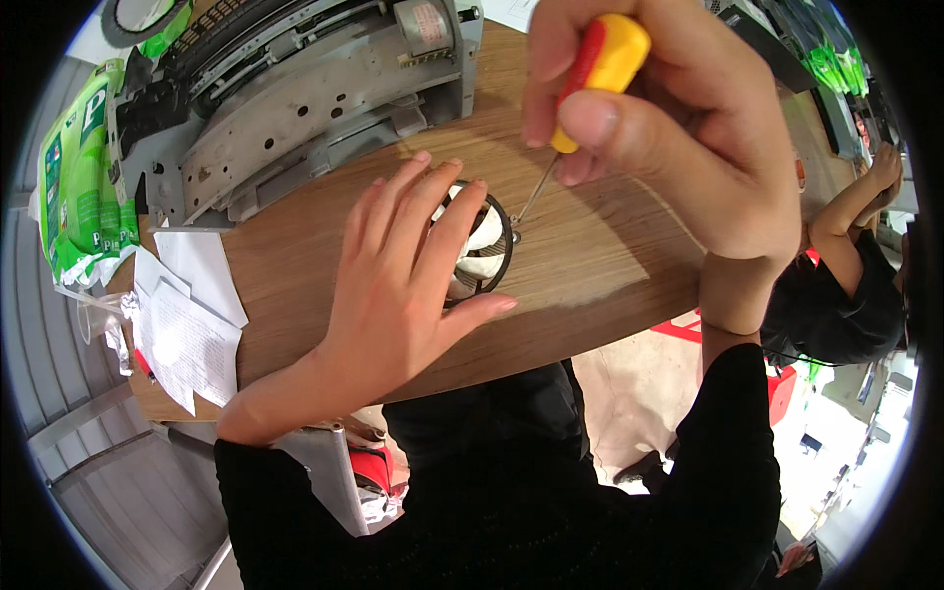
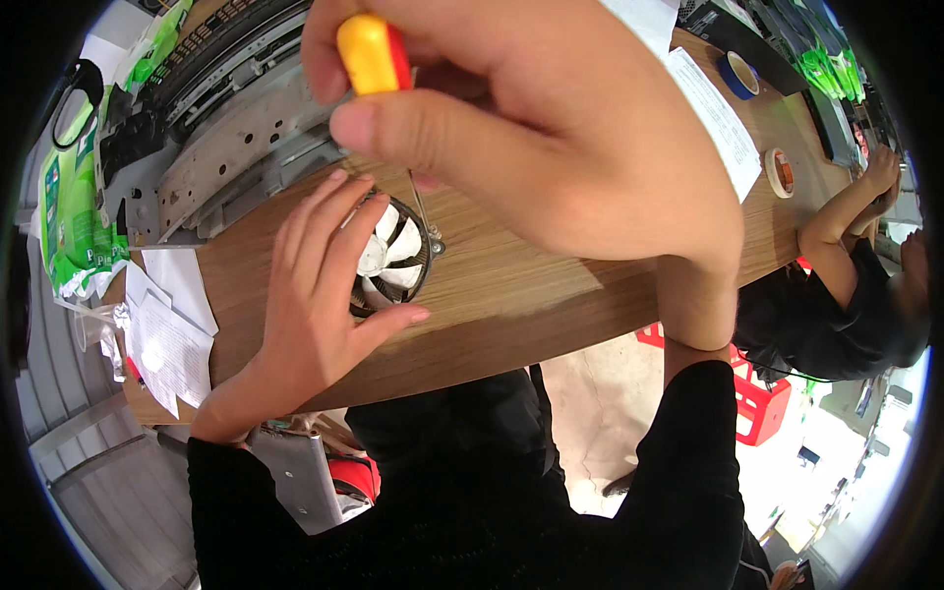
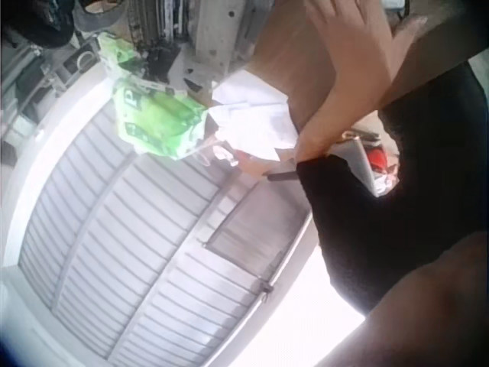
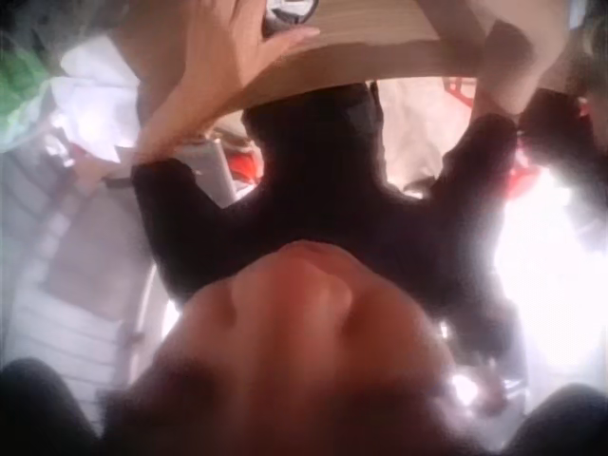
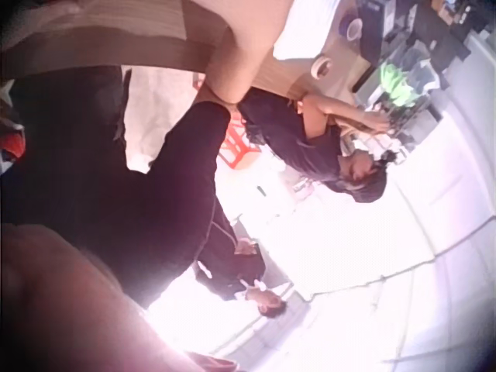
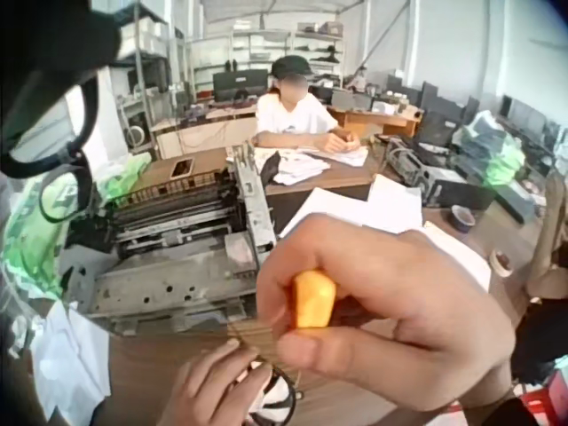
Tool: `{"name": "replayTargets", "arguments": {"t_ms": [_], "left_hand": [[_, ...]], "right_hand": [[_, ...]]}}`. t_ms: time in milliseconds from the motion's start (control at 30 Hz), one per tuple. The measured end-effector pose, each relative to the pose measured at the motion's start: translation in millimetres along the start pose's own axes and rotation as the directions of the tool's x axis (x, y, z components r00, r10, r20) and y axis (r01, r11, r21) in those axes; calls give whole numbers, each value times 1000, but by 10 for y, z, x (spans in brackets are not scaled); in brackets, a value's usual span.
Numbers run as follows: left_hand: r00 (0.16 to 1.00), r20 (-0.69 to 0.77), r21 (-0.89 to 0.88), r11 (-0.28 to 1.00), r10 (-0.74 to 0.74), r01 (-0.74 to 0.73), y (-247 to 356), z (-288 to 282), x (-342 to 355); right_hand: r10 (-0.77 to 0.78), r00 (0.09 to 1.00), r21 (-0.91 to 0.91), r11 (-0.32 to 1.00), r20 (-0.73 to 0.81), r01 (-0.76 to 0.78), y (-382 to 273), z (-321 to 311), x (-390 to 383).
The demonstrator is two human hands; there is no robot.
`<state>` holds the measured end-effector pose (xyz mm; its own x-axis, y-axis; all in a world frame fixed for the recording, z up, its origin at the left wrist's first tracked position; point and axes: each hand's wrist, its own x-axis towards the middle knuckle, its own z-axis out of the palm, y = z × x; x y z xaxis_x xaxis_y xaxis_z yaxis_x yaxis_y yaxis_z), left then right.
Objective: The person uses screwdrivers to remove several screws from a computer fan and a thermal assembly, eventually separating the components while other people work at the same table.
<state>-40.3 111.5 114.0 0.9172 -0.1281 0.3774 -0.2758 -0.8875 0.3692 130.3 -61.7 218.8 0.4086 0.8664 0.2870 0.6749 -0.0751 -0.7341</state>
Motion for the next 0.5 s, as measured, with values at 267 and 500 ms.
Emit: {"name": "replayTargets", "arguments": {"t_ms": [267,500], "left_hand": [[998,13,-49,997,-54,55,-66,168,7],[998,-9,-32,998,-60,60,-93,181,-7]], "right_hand": [[7,998,-63,998,61,-4,6,27,87],[16,996,-79,997,86,-9,7,47,154]]}}
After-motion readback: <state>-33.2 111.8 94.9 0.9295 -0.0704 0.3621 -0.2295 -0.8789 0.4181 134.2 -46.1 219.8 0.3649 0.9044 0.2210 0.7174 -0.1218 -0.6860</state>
